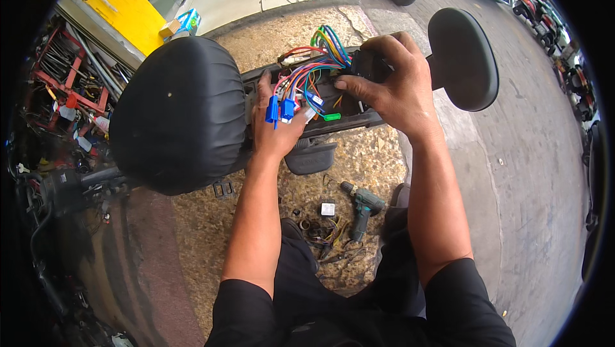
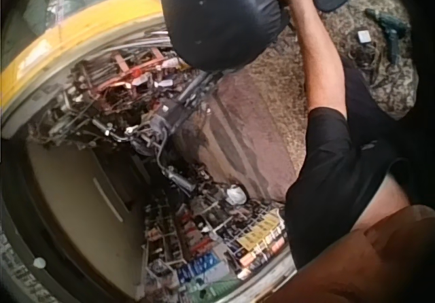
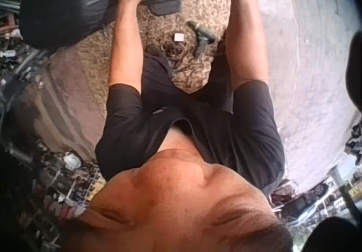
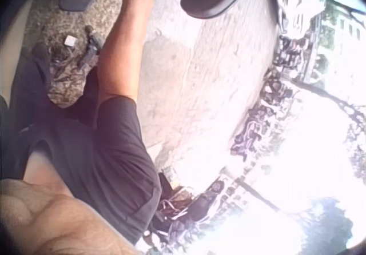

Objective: The person kneels beside a scooter with the seat compartment open and works on the internal wiring. They connect and disconnect wire connectors, wrap connections with electrical tape, and organize the wires within the compartment.

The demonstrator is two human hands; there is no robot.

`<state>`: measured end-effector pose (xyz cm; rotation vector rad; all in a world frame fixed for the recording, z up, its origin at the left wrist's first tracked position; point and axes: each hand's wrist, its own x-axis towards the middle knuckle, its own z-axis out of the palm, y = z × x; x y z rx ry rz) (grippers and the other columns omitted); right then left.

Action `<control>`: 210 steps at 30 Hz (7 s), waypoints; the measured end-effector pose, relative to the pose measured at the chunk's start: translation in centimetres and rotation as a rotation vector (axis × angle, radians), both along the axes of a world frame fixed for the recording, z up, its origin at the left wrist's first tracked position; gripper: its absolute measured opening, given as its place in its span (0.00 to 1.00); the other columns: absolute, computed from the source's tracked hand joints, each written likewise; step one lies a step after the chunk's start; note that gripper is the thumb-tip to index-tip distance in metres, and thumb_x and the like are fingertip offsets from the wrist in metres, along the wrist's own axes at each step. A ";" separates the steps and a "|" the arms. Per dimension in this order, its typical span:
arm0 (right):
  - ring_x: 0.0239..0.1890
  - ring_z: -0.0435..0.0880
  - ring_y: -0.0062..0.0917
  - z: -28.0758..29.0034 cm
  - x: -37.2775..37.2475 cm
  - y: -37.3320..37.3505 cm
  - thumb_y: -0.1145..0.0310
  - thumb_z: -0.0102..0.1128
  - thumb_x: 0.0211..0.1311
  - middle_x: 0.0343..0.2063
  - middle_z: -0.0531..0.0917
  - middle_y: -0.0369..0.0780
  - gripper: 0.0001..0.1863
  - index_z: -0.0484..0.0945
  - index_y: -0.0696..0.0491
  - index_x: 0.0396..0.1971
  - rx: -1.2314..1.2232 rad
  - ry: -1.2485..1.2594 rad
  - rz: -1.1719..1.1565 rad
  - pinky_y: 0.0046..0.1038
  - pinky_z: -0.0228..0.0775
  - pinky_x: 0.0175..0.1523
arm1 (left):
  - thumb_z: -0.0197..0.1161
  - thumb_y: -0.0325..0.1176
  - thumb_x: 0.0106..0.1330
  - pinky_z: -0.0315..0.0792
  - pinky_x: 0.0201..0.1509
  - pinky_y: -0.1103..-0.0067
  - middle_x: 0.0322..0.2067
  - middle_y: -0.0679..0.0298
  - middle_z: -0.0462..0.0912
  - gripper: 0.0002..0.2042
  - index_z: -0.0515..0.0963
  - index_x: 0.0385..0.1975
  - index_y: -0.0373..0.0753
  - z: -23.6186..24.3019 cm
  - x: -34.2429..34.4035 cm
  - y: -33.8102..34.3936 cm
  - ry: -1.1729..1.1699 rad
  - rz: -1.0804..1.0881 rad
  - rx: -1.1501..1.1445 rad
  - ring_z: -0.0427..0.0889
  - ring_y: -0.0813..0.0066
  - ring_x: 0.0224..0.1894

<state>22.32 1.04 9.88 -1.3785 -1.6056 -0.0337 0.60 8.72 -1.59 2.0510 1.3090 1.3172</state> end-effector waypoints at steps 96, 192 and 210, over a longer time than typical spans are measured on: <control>0.49 0.78 0.20 -0.6 5.5 -1.9 0.55 0.81 0.51 0.45 0.83 0.37 0.39 0.74 0.62 0.57 -0.875 0.655 0.779 0.25 0.67 0.59 | 0.61 0.52 0.72 0.70 0.59 0.80 0.52 0.62 0.81 0.28 0.74 0.58 0.31 2.4 -1.2 0.7 -0.645 -0.633 -0.412 0.78 0.76 0.53; 0.13 0.69 0.15 1.5 2.7 9.8 0.45 0.70 0.61 0.15 0.75 0.33 0.28 0.82 0.61 0.30 -0.722 0.479 0.216 0.20 0.58 0.14 | 0.73 0.44 0.62 0.67 0.65 0.69 0.56 0.48 0.73 0.36 0.63 0.61 0.25 3.9 0.4 -0.7 -0.535 -0.310 0.020 0.75 0.63 0.58; 0.25 0.84 0.26 0.8 0.9 10.7 0.40 0.72 0.57 0.27 0.86 0.46 0.38 0.82 0.68 0.41 -0.703 0.304 0.230 0.29 0.77 0.32 | 0.68 0.35 0.69 0.73 0.42 0.80 0.35 0.65 0.83 0.11 0.80 0.40 0.32 3.0 -1.0 1.0 -0.511 -0.191 -0.293 0.78 0.80 0.36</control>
